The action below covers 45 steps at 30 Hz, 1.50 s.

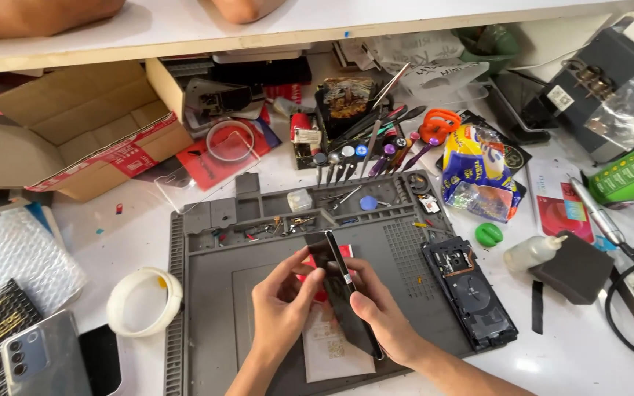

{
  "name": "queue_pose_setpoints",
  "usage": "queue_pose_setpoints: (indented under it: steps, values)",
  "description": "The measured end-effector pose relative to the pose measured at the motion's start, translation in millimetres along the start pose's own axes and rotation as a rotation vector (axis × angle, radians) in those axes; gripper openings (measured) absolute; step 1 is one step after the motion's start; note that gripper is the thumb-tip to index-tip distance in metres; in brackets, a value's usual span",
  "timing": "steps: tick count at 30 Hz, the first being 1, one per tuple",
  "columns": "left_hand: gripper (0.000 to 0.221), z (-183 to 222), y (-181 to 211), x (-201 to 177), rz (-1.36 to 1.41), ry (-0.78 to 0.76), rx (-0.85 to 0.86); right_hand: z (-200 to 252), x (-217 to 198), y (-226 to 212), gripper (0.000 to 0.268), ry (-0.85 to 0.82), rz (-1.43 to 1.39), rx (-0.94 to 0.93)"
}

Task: Testing the touchscreen and interface functionality of a repaired smartphone at a repair bench.

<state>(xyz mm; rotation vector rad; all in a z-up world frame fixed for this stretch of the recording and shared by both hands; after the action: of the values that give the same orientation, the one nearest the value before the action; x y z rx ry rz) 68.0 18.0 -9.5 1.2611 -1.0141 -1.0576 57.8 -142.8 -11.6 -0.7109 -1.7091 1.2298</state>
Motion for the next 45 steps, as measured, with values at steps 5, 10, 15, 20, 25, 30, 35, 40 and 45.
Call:
queue_pose_setpoints:
  steps: [5, 10, 15, 20, 25, 30, 35, 40, 45]
  values:
    - [0.044, -1, -2, 4, -0.062, -0.044, 0.097, 1, -16, 15, 0.053, 0.243, -0.08, 0.019]
    - [0.042, 0, 9, 2, -0.035, -0.032, 0.052, -5, 0, 0, 0.046, 0.115, -0.196, 0.025]
    - [0.042, 3, 7, -1, -0.041, -0.015, 0.071, 0, -3, 4, 0.044, 0.137, -0.208, -0.02]
    - [0.029, 7, 21, -1, 0.191, -0.047, -0.014, 0, 12, 8, 0.07, -0.009, -0.589, 0.219]
    - [0.029, 7, 19, -1, 0.226, -0.031, -0.027, -4, 15, 11, 0.074, 0.309, -0.668, 0.494]
    - [0.029, 5, 21, 1, 0.223, -0.047, -0.037, -1, 24, -3, 0.074, 0.608, -0.629, 0.678]
    - [0.032, 5, 15, 0, 0.05, -0.029, -0.022, 4, 16, 10, 0.067, 0.583, -0.6, 0.654]
    - [0.026, 3, 11, 0, 0.009, -0.027, 0.047, 3, 19, 9, 0.077, 0.552, -0.562, 0.667]
    - [0.025, 5, 10, -1, 0.013, -0.017, 0.003, 7, 12, 24, 0.076, 0.487, -0.585, 0.661]
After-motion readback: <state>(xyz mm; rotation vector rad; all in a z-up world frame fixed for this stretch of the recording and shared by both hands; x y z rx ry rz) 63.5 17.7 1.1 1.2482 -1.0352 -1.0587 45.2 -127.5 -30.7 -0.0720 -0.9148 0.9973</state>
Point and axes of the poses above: each hand's wrist, its own z-axis away from the middle knuckle, its own x-axis out of the palm, y = z × x, the point moved 7 cm from there along -z, towards the middle knuckle, and after that the axes turned 7 degrees about -x, right-handed, at the moved point
